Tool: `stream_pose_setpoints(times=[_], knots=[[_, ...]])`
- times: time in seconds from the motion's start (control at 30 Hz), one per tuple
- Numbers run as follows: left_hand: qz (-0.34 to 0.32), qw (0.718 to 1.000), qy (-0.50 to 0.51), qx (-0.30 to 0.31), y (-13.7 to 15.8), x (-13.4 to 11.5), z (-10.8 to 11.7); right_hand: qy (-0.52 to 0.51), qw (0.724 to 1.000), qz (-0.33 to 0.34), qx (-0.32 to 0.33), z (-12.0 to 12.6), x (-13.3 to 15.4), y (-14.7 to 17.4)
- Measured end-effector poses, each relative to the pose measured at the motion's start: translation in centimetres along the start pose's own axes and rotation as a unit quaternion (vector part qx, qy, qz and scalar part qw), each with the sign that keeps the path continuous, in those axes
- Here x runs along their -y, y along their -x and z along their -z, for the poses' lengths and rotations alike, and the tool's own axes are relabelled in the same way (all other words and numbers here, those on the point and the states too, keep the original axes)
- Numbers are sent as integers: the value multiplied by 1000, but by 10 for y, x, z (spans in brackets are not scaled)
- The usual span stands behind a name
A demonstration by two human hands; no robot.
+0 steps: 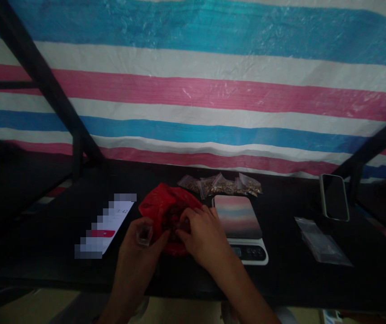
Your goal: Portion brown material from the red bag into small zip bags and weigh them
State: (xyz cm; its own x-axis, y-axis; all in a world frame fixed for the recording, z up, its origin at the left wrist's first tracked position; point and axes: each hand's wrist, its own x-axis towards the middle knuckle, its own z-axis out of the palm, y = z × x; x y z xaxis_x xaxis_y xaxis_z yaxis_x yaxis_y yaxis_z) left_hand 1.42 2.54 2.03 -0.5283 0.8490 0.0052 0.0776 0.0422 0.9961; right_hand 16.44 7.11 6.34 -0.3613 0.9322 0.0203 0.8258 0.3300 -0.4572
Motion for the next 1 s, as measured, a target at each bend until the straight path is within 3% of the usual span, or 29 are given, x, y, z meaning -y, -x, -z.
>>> stream_pose_setpoints(times=[0.13,0.3,0.5,0.6,0.7,0.83,1.0], knots=[[9,999,33,17,-3,5,2,-61,998,-3,4,4,-1,4],[11,997,76,-1,-2,0,9,-57,997,19,43,6,3,10],[-55,998,27,-11,0,-4,16,-50,996,61,48,10,0,12],[-80,997,-14,-14,1,-1,18,-87,996,31,20,11,-2,6],[-74,997,-2,2,0,2,17,-45,998,-19,-29,4,3,0],[-33,997,59,30,-5,4,12,33,999,-30,-12,-15,15,-4],[-30,995,99,14,-9,4,12,28,999,-29,-15,-24,16,-4]])
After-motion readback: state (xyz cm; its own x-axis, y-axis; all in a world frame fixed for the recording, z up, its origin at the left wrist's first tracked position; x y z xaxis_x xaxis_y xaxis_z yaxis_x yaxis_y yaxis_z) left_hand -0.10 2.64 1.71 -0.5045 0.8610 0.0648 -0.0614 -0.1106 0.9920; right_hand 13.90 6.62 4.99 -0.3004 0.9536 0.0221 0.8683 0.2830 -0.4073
